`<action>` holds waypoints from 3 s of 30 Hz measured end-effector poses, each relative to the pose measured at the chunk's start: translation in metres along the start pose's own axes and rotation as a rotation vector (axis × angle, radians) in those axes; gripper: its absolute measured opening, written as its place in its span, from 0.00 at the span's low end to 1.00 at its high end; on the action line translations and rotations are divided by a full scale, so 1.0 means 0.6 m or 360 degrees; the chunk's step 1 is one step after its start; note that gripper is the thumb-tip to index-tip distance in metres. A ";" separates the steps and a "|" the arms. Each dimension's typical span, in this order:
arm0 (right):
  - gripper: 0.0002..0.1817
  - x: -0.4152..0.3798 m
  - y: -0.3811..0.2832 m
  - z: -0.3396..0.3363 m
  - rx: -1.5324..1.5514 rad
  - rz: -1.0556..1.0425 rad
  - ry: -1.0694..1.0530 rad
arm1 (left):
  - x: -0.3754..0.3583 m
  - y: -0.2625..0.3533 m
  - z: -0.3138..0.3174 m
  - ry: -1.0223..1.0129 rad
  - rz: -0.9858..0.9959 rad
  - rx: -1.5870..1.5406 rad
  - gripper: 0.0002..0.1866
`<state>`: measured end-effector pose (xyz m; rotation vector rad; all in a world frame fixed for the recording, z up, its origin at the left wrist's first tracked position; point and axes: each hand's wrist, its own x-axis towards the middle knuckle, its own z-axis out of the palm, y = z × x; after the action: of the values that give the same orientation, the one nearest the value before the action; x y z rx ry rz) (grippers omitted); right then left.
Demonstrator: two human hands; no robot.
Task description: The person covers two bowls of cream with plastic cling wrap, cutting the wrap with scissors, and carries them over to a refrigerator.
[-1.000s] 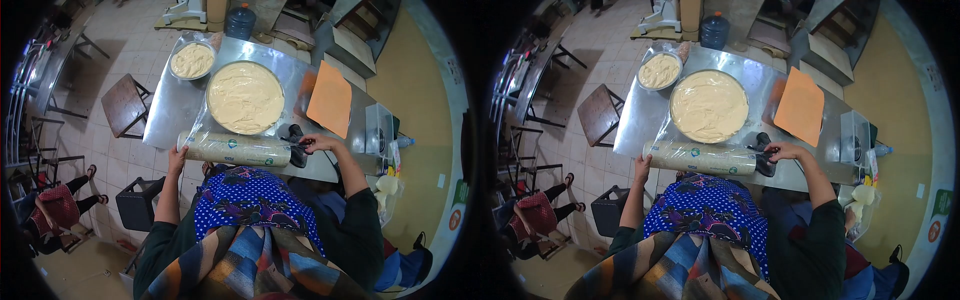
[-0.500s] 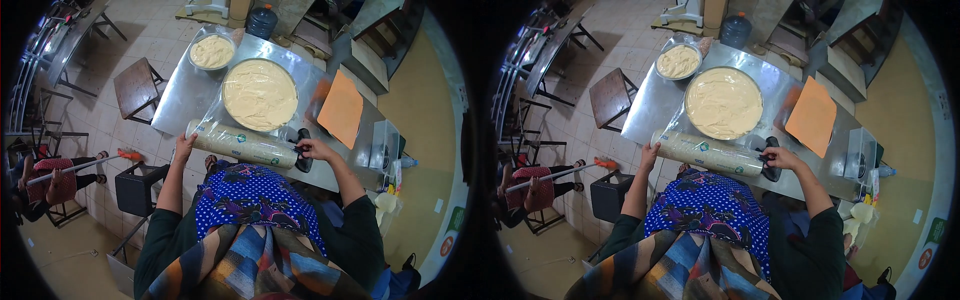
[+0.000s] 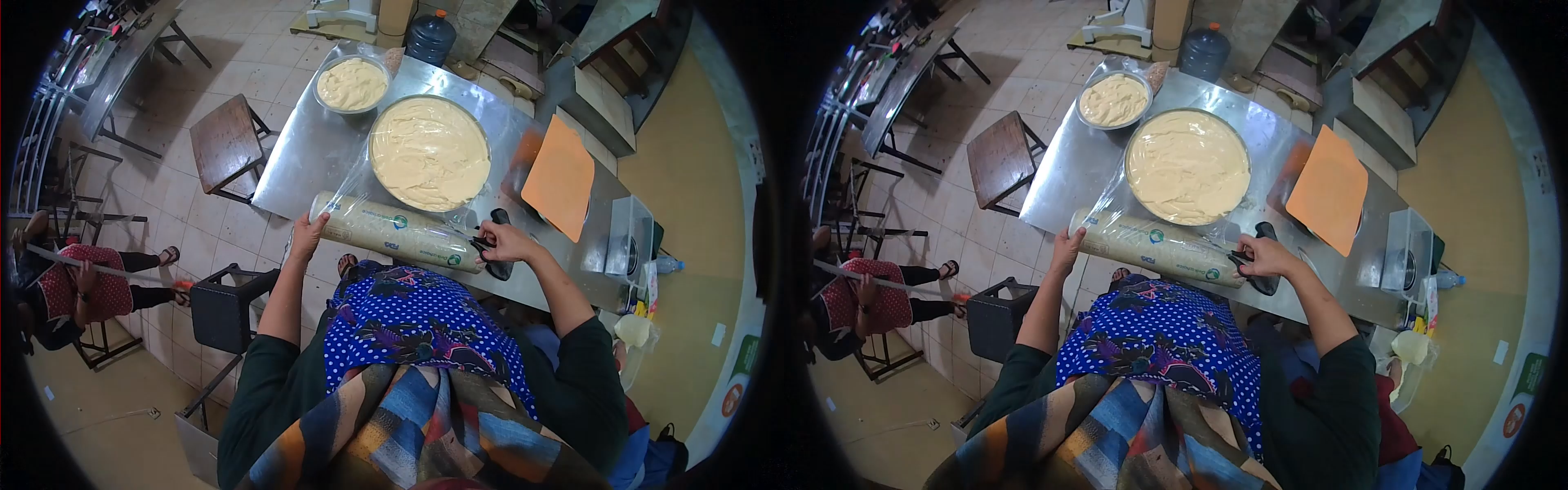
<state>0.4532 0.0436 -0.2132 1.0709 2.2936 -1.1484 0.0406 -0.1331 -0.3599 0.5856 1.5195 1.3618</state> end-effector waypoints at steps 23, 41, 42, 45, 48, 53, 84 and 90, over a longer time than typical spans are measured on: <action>0.24 0.005 -0.045 0.007 0.0321 0.0172 -0.0090 | 0.007 -0.001 -0.005 -0.0146 -0.0028 0.0031 0.23; 0.27 0.113 -0.196 0.068 0.0155 0.0011 0.0145 | 0.002 0.007 -0.006 -0.0192 -0.0010 0.0041 0.22; 0.27 0.121 -0.206 0.072 0.0142 -0.0022 0.0207 | 0.003 0.008 -0.005 -0.0189 -0.0007 0.0040 0.22; 0.27 0.151 -0.226 0.094 0.0149 -0.0066 0.0206 | 0.005 0.007 -0.006 -0.0189 -0.0028 -0.0018 0.21; 0.26 0.157 -0.260 0.110 0.0186 -0.0146 0.0363 | 0.009 0.001 -0.009 -0.0210 -0.0016 -0.0020 0.22; 0.25 0.192 -0.293 0.126 0.0265 -0.0029 0.0454 | 0.011 -0.004 -0.012 -0.0276 -0.0029 -0.0040 0.21; 0.14 0.180 -0.363 0.137 0.0203 -0.0245 0.0591 | 0.000 0.056 -0.038 -0.0552 0.0043 0.0300 0.17; 0.09 0.037 -0.177 0.093 0.1020 0.0348 0.1928 | 0.018 0.040 -0.040 -0.0534 0.0085 0.0177 0.23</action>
<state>0.3571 -0.0309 -0.2049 2.7847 2.4139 -1.3752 0.0093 -0.1289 -0.3436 0.8831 1.3181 1.1555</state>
